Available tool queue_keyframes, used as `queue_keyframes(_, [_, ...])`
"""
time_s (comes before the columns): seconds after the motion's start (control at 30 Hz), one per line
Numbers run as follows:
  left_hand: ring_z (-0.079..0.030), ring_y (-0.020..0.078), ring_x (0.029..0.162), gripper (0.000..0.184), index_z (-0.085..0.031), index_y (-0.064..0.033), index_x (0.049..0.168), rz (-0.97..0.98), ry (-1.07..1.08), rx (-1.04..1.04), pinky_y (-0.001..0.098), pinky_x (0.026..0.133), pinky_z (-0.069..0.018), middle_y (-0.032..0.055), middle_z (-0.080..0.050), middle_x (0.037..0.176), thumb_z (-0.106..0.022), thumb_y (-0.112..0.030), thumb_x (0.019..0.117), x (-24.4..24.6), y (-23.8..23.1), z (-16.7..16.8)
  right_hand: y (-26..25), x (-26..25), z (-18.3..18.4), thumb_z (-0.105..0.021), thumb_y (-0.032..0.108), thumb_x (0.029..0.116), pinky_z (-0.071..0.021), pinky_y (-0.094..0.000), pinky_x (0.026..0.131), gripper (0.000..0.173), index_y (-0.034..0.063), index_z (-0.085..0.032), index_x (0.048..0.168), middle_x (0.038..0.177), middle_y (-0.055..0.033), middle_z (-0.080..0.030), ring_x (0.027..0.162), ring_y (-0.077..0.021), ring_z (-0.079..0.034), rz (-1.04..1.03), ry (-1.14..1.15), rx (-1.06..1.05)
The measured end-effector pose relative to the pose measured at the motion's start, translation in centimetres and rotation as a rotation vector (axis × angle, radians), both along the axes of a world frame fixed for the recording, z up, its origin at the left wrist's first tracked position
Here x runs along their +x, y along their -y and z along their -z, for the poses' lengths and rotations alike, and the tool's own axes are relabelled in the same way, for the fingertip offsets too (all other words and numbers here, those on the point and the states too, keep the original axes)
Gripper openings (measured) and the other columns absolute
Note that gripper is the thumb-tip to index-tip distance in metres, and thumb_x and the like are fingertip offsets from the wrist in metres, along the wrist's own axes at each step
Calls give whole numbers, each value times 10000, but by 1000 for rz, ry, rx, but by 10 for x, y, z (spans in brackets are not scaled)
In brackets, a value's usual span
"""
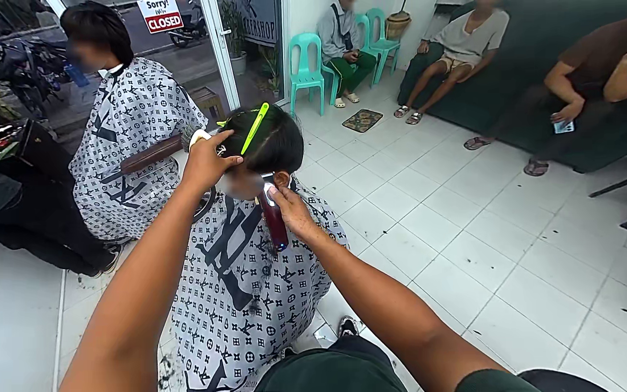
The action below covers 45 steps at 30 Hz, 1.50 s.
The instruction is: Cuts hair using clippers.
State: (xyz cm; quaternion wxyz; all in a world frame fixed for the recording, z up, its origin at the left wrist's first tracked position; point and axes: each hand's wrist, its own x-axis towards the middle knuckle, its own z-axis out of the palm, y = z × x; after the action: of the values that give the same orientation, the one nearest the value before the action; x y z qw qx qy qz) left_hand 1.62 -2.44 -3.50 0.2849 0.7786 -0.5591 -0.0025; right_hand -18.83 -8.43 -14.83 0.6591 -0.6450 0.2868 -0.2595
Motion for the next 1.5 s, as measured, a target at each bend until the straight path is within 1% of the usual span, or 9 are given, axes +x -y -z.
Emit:
queue_keyframes(0.07, [-577,428,1275,634,-581,-105,1458,4,6,5,600,1109,-393,241,-649,1322,-815,-279,895,1,0,0,0,-1,0,-420,369,1112,-586,-446,836,445,-8,-575,1292,1021,-190,-689,882,-270,-705,-7,-23,-11])
queue_keyframes(0.2, [-570,418,1291,616,-585,-116,1456,3,6,5,597,1117,-388,230,-648,1332,-808,-269,902,1,-1,0,3,-2,1,-394,379,1117,-587,-402,781,464,-25,-605,1207,949,-171,-678,819,-238,-688,-23,-23,77])
queue_keyframes(0.33, [-565,429,1292,604,-590,-112,1453,7,-2,-4,605,1110,-388,237,-646,1331,-803,-258,906,0,-2,1,0,-2,3,-405,368,1116,-587,-451,821,442,0,-569,1299,1024,-192,-687,877,-274,-704,23,27,9])
queue_keyframes(0.5, [-561,447,1288,617,-590,-106,1451,5,-2,-5,625,1110,-381,241,-642,1337,-810,-273,899,-1,-3,0,4,-4,3,-412,388,1112,-591,-410,769,460,-23,-595,1204,953,-176,-680,804,-244,-692,-10,-29,75])
queue_keyframes(0.67, [-557,450,1293,622,-584,-113,1458,-1,0,-3,623,1114,-375,248,-636,1342,-807,-280,902,-1,-3,1,-3,-6,2,-467,364,1098,-593,-457,834,437,2,-559,1325,1058,-184,-691,896,-264,-709,1,13,-42])
queue_keyframes(0.83, [-568,422,1298,625,-581,-109,1459,3,9,2,604,1126,-379,235,-640,1347,-810,-270,899,-1,-2,0,-2,0,6,-522,401,1073,-576,-400,785,456,-35,-627,1161,951,-173,-676,821,-226,-673,-32,-42,130])
queue_keyframes(1.03, [-563,431,1296,627,-581,-120,1461,1,5,13,610,1123,-376,233,-641,1344,-811,-271,898,1,-2,0,-4,5,3,-465,412,1093,-593,-408,777,482,-37,-609,1192,987,-182,-677,837,-245,-687,-42,31,289])
queue_keyframes(1.17, [-559,435,1294,635,-578,-121,1465,-2,3,8,606,1124,-371,230,-640,1346,-813,-274,896,0,-1,0,-5,7,2,-440,395,1103,-598,-404,758,455,-24,-589,1201,986,-179,-680,828,-249,-695,-32,110,302])
queue_keyframes(1.5, [-553,434,1309,636,-576,-106,1464,3,-2,11,611,1135,-363,237,-630,1362,-810,-278,898,2,-2,0,-8,7,-3,-455,421,1094,-592,-401,734,474,-22,-603,1175,971,-169,-678,805,-238,-687,-27,74,272])
